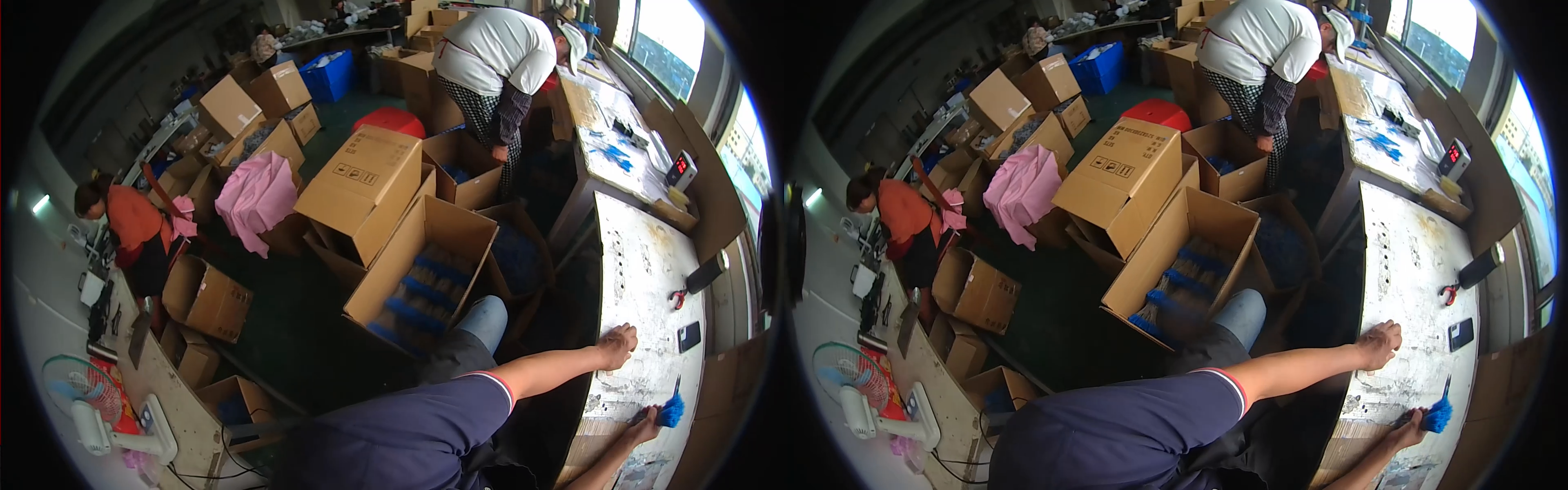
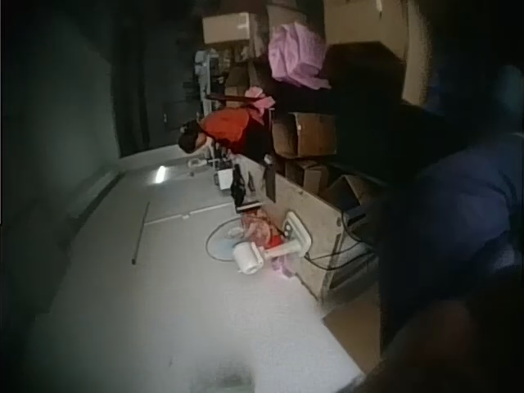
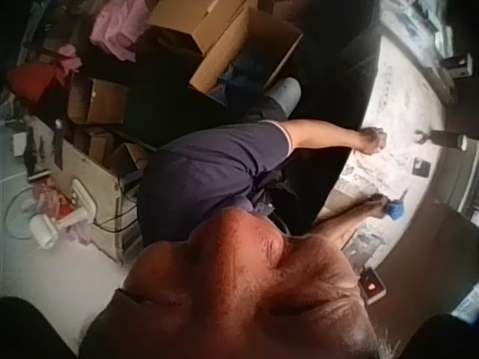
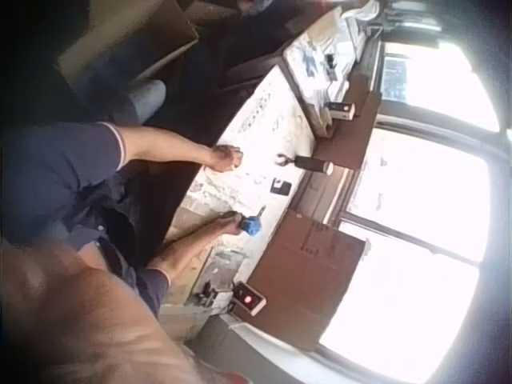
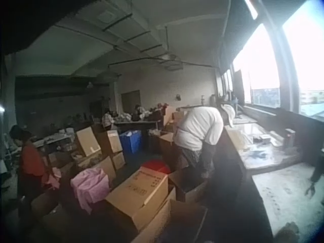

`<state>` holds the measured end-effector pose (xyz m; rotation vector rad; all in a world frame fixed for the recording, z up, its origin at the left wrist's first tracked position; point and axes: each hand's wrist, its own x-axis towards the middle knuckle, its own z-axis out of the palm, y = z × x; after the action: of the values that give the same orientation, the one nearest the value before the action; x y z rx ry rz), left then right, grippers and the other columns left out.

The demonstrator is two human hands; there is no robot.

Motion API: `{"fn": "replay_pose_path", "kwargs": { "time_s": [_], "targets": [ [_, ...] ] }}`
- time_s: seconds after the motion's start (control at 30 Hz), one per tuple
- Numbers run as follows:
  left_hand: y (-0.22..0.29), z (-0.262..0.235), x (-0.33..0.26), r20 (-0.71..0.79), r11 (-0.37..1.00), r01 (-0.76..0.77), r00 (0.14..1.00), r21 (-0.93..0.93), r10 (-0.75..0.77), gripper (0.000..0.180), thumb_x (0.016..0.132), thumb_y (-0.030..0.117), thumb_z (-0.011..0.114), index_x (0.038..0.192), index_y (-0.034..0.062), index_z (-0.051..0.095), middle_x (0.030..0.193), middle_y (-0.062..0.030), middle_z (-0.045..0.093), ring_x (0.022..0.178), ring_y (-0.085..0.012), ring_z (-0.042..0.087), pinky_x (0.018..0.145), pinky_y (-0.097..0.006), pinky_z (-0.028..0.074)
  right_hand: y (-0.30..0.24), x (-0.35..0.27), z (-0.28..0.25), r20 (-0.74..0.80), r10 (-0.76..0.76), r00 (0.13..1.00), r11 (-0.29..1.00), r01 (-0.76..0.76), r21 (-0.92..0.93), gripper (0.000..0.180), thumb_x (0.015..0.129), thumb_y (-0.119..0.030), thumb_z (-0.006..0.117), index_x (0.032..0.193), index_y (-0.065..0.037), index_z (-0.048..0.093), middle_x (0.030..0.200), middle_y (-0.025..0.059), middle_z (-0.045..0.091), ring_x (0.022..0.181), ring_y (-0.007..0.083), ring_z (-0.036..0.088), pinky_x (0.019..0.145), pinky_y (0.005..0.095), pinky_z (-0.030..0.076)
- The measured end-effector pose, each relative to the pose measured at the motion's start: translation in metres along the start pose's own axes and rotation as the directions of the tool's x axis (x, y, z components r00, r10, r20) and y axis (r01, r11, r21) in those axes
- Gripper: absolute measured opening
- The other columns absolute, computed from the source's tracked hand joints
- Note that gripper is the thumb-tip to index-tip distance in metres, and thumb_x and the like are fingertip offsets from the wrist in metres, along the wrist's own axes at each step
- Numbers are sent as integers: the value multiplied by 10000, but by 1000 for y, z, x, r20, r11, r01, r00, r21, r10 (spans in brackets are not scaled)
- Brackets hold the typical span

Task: Assembling blue synthetic fiber brushes by grouping fibers and feeding them into a crimping or binding machine.

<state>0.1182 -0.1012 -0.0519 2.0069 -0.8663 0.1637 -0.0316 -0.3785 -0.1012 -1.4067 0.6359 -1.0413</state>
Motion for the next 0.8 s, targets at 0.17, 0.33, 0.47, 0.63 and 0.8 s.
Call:
{"fn": "replay_pose_path", "kwargs": {
  "time_s": [0.17, 0.33, 0.47, 0.63, 0.8],
  "targets": [
    [-4, -40, -75, -360, 966, -257, 905, -35, 228, 105, 847, 64, 656, 922, 42, 586, 1025, -134, 549, 1034, -333, 559, 932, -422, 471, 25, 8, -39, -4, -160, 987, 985, 160, 60, 213, 890, -17, 642, 1092, 48, 667, 1020, 82, 661, 840, 191, 614, 777, 309, 509],
    [-133, -51, -268, 515, 809, 147, 703, 570, -490, 293, 794, 163, 712, 1070, 65, 703, 1155, -144, 678, 1109, -304, 650, 881, -405, 535, -14, -29, 37, 129, -166, 978, 985, 157, 76, 198, 834, -67, 691, 1019, 2, 677, 881, 67, 654, 743, 188, 596, 683, 311, 479],
    [-110, -32, -275, 821, 892, -210, 514, 400, -248, 217, 723, 125, 721, 923, 65, 780, 1022, -145, 754, 1024, -284, 714, 816, -416, 570, -2, -10, 2, -62, -113, 992, 992, 116, 46, 132, 752, -79, 665, 870, -72, 605, 681, 81, 584, 518, 181, 518, 429, 305, 415],
    [-124, -29, -287, 717, 843, -58, 558, 535, -417, 202, 681, 132, 745, 866, 66, 790, 944, -138, 765, 932, -302, 734, 773, -417, 582, 22, 4, 4, -149, -243, 959, 961, 259, 101, 72, 763, -52, 647, 795, -69, 586, 671, 74, 579, 498, 174, 501, 419, 296, 404],
    [-118, -31, -292, 714, 865, -108, 618, 491, -329, 189, 724, 173, 770, 894, 97, 801, 931, -116, 771, 909, -287, 740, 766, -425, 581, -7, -24, 19, -143, -194, 970, 935, 227, 273, 63, 816, -74, 651, 796, -60, 593, 672, 92, 593, 529, 197, 550, 462, 323, 485]
  ]
}}
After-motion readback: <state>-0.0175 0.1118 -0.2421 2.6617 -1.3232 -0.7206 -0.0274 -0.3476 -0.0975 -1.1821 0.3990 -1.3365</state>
